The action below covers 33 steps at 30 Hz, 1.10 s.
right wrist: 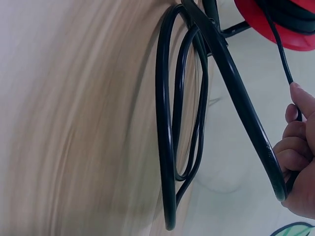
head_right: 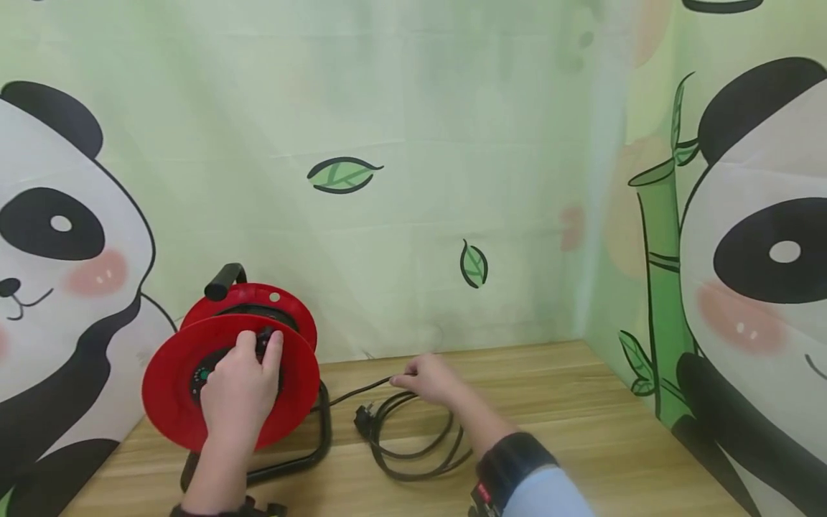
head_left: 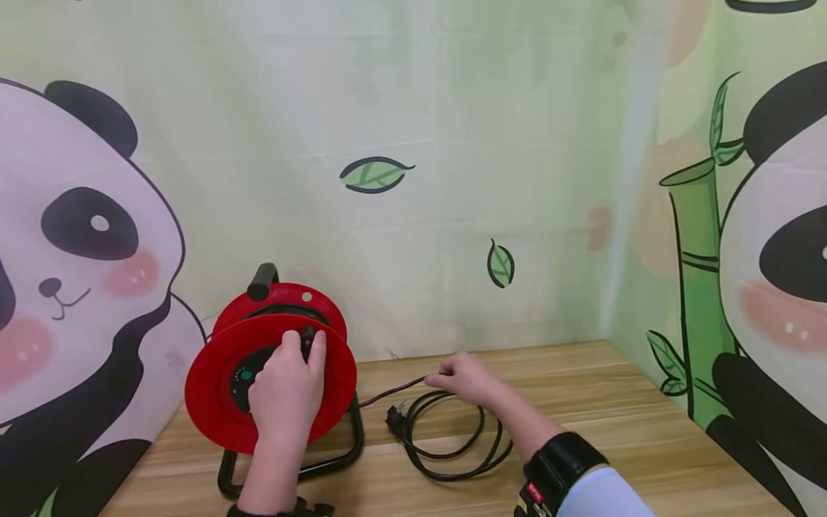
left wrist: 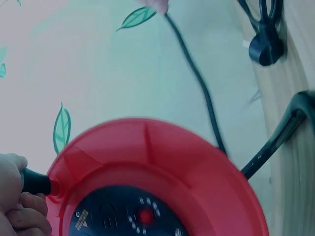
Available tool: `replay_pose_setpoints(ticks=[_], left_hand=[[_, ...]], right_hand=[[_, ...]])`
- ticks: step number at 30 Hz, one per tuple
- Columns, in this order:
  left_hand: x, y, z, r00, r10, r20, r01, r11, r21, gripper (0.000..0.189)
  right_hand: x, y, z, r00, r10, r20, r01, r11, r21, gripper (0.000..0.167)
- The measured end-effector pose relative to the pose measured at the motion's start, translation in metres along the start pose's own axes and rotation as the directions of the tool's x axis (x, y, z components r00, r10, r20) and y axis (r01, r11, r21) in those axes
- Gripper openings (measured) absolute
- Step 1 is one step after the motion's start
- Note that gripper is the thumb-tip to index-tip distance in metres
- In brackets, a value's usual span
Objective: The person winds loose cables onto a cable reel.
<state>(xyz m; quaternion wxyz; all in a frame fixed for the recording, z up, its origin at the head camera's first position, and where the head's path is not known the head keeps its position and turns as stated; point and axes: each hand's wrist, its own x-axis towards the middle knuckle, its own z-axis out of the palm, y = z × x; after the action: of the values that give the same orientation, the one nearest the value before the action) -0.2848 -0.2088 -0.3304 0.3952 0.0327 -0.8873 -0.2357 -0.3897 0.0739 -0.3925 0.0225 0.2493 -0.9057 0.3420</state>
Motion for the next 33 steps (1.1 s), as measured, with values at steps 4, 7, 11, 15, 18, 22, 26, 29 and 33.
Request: replay_pose_setpoints(ticks=[4, 7, 11, 15, 18, 22, 26, 29, 33], left_hand=[[-0.004, 0.008, 0.008, 0.998, 0.007, 0.07, -0.008, 1.0, 0.015, 0.04], [-0.006, 0.011, 0.012, 0.992, 0.002, 0.128, -0.005, 1.0, 0.026, 0.042], [-0.008, 0.012, 0.017, 0.982, -0.011, 0.191, 0.005, 0.999, 0.033, 0.042], [-0.008, 0.013, 0.02, 0.971, -0.011, 0.238, 0.001, 0.999, 0.045, 0.041], [-0.009, 0.012, 0.023, 0.958, -0.019, 0.286, 0.0, 0.998, 0.065, 0.039], [-0.01, 0.011, 0.026, 0.925, -0.053, 0.376, 0.022, 0.996, 0.085, 0.042], [-0.013, 0.008, 0.028, 0.882, -0.08, 0.464, 0.034, 0.994, 0.107, 0.046], [-0.013, 0.003, 0.03, 0.855, -0.093, 0.511, 0.027, 0.99, 0.135, 0.046], [-0.012, -0.006, 0.033, 0.828, -0.105, 0.551, 0.021, 0.987, 0.157, 0.046]], right_hand=[[0.003, -0.01, 0.005, 0.999, -0.025, 0.031, 0.025, 1.0, -0.002, 0.042], [0.006, -0.016, 0.011, 0.998, -0.035, 0.053, 0.035, 0.999, -0.009, 0.043], [0.009, -0.022, 0.02, 0.996, -0.058, 0.067, 0.059, 0.998, -0.014, 0.043], [0.01, -0.027, 0.028, 0.995, -0.073, 0.074, 0.074, 0.997, -0.007, 0.042], [0.012, -0.032, 0.033, 0.994, -0.076, 0.083, 0.077, 0.997, -0.011, 0.04], [0.016, -0.041, 0.04, 0.99, -0.096, 0.102, 0.099, 0.995, -0.024, 0.038], [0.021, -0.051, 0.047, 0.985, -0.115, 0.127, 0.12, 0.992, -0.035, 0.036], [0.023, -0.057, 0.052, 0.979, -0.142, 0.146, 0.151, 0.987, -0.053, 0.033], [0.025, -0.063, 0.059, 0.969, -0.183, 0.164, 0.199, 0.976, -0.084, 0.031]])
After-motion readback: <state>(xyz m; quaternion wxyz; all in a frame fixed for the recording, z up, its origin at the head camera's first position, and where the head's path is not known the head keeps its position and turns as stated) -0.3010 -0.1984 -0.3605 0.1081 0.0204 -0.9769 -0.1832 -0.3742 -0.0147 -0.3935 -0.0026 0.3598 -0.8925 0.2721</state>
